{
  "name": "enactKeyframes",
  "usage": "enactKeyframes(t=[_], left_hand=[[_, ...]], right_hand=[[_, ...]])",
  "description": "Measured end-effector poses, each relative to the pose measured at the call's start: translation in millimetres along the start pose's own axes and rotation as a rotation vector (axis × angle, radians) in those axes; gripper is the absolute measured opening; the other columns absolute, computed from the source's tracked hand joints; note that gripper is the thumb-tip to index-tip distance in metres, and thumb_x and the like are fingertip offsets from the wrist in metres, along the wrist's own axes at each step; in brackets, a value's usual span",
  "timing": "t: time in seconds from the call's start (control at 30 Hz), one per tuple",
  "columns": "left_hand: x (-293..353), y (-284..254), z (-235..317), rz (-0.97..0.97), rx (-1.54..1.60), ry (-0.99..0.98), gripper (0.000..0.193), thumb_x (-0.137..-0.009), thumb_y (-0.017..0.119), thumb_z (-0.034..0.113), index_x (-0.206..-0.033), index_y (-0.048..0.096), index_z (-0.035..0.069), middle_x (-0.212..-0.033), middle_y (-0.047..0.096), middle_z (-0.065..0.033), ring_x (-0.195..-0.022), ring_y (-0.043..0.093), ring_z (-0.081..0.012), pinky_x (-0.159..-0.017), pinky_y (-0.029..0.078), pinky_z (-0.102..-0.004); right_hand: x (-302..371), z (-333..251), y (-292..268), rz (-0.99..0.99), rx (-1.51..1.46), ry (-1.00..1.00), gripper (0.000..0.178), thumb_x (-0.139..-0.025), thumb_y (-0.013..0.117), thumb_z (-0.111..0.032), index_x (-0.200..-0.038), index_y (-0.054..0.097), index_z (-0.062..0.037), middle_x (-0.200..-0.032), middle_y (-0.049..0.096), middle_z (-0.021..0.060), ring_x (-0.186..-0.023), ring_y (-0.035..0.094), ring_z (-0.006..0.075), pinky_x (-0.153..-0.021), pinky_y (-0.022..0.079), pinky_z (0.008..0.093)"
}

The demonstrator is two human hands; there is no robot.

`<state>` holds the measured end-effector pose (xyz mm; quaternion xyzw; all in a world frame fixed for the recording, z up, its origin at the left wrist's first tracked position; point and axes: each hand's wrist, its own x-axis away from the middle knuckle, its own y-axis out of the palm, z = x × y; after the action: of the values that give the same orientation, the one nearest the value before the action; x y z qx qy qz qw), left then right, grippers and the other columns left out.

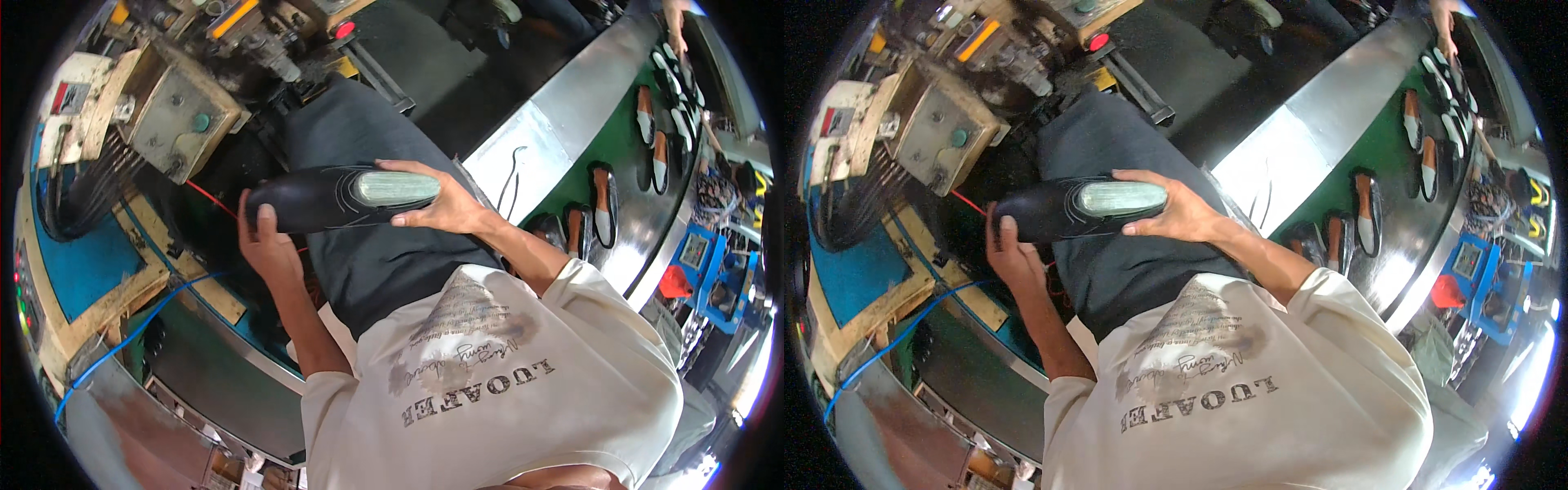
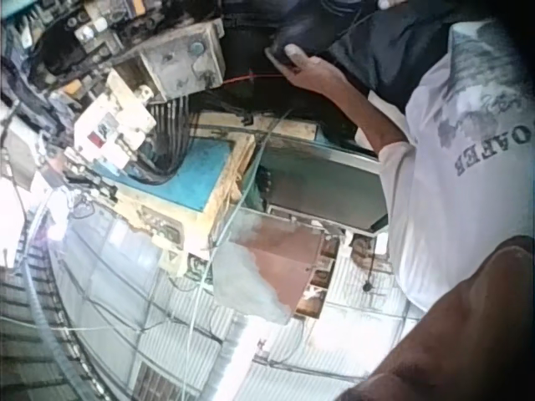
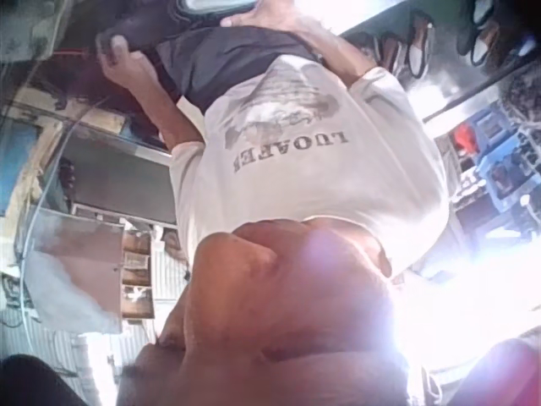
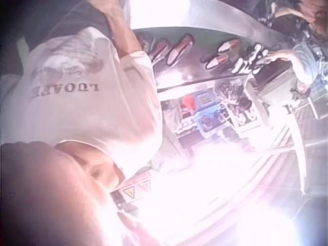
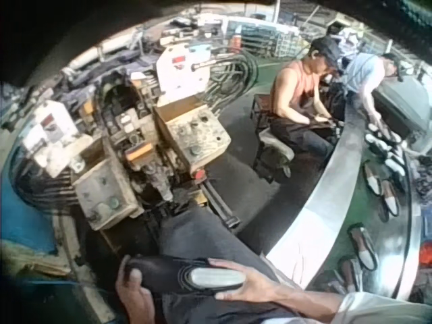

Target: The person smooths the edges of shoe uppers on lasts using a metal hand tool, presses the shoes in a machine, and places them onto a conveyor belt.

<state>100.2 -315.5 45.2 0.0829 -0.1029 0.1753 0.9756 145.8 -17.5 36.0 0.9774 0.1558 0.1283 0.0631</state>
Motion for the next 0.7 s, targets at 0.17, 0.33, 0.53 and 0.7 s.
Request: enactKeyframes(t=[0.17,0.33,0.53,0.7], left_hand=[[-35.2,42.4,33.1,-0.186,0.261,0.026,0.049,-0.106,0.069,0.022,-0.142,0.059,-0.01,-0.136,0.069,-0.021,-0.119,0.07,-0.0284,-0.109,0.056,-0.0443],[-65.1,79.0,24.1,-0.27,0.318,-0.058,0.044,-0.108,0.067,0.029,-0.13,0.068,-0.009,-0.123,0.073,-0.0163,-0.108,0.072,-0.0253,-0.098,0.059,-0.0408],[-71.3,106.4,24.4,-0.319,0.203,-0.051,0.046,-0.108,0.066,0.032,-0.125,0.069,-0.01,-0.119,0.073,-0.0158,-0.102,0.072,-0.0253,-0.094,0.059,-0.039],[-75.2,119.1,26.5,-0.295,0.176,-0.185,0.044,-0.108,0.067,0.032,-0.12,0.071,-0.01,-0.112,0.074,-0.015,-0.096,0.072,-0.0245,-0.088,0.06,-0.0388]], right_hand=[[3.3,-10.9,16.0,0.202,0.495,-0.439,0.09,-0.079,0.097,-0.018,-0.157,0.053,-0.0048,-0.163,0.051,0.0197,-0.15,0.051,0.0374,-0.122,0.045,0.0481],[15.0,-7.0,37.8,0.392,0.6,-0.448,0.095,-0.076,0.098,-0.02,-0.158,0.051,-0.0059,-0.159,0.047,0.0232,-0.145,0.053,0.0422,-0.12,0.048,0.0493],[22.2,-3.0,36.5,0.467,0.592,-0.477,0.101,-0.075,0.099,-0.017,-0.161,0.047,-0.0074,-0.162,0.042,0.0252,-0.147,0.05,0.0443,-0.12,0.048,0.0503],[22.8,-8.6,31.6,0.405,0.543,-0.476,0.107,-0.08,0.096,-0.02,-0.168,0.035,-0.0088,-0.165,0.037,0.0263,-0.152,0.043,0.0457,-0.125,0.043,0.0519]])
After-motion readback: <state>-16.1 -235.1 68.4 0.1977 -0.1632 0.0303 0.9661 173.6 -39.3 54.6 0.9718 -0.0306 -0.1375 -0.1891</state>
